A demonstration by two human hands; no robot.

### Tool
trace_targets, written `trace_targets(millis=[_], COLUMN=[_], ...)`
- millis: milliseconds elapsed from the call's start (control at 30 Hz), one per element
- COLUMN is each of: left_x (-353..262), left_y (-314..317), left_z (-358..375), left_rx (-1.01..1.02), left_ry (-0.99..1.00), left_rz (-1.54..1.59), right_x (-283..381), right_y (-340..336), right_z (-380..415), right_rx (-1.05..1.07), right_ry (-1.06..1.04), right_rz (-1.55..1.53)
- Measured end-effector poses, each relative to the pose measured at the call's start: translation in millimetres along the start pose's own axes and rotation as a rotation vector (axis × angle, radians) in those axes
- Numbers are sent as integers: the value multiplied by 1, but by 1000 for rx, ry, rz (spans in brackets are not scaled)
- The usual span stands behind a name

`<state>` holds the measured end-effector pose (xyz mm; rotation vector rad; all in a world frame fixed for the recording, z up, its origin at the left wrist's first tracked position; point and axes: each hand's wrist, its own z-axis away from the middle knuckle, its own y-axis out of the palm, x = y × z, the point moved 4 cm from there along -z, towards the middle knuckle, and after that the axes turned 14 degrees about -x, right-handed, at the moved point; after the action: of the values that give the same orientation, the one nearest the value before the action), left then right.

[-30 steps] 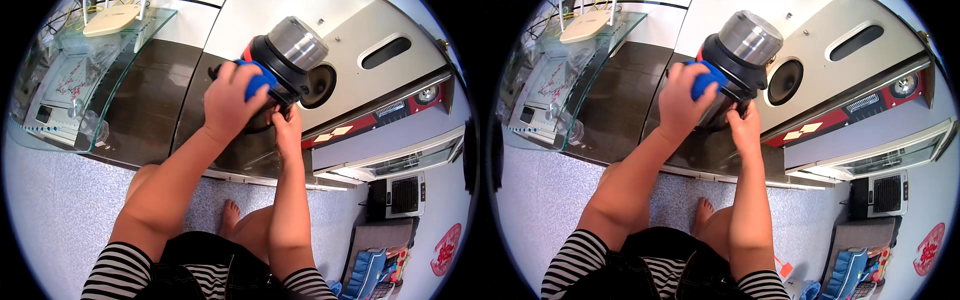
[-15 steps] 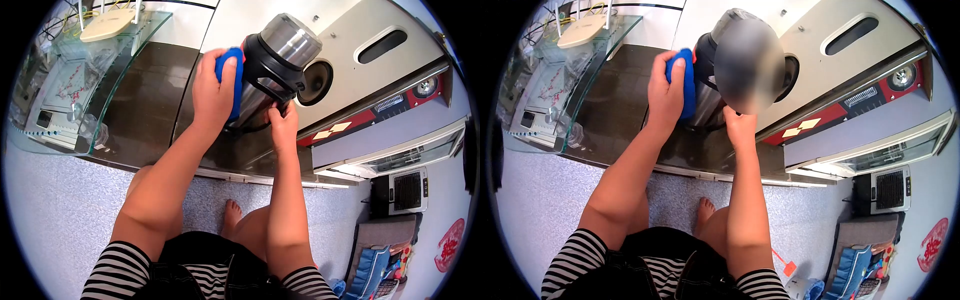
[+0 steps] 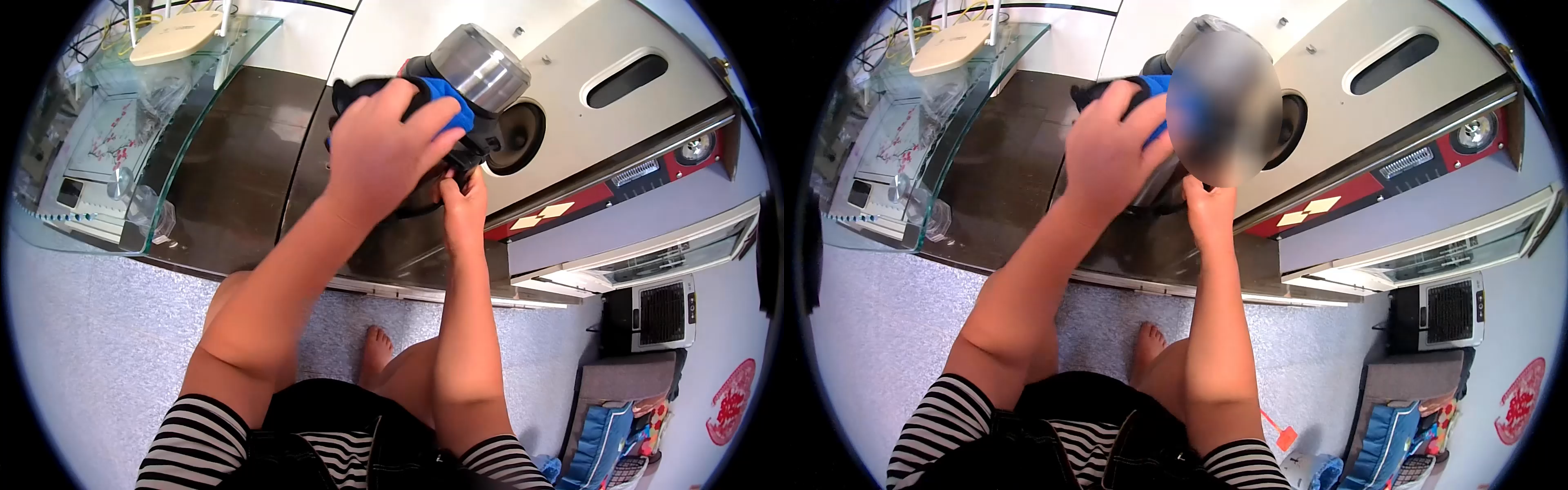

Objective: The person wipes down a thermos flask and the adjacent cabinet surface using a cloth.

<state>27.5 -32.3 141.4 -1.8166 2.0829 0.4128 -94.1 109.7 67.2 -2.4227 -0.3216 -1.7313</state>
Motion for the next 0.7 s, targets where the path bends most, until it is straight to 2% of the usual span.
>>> trace_targets(millis=[100, 167, 200, 300, 433, 500, 533, 700], left_x=[6, 34, 51, 106, 121, 133, 139, 117], left_y=[9, 11, 16, 42, 41, 46, 49, 45], left_z=[5, 10, 17, 68, 90, 104, 113, 105], left_rx=[-63, -147, -138, 123, 245, 404, 437, 481], left_ry=[-77, -454, -578, -876, -791, -913, -1047, -1186], left_rz=[14, 49, 105, 79, -133, -215, -180, -230], right_x=[1, -9, -10, -7, -7, -7, -7, 1], right_y=[0, -7, -7, -4, -6, -7, -7, -4], right_z=[-1, -3, -3, -3, -8, -9, -9, -7], right_rx=[6, -21, -35, -40, -29, 15, 20, 19], right_ry=[19, -10, -13, -34, -37, 17, 9, -17], right_rz=[13, 65, 112, 110, 100, 39, 14, 56])
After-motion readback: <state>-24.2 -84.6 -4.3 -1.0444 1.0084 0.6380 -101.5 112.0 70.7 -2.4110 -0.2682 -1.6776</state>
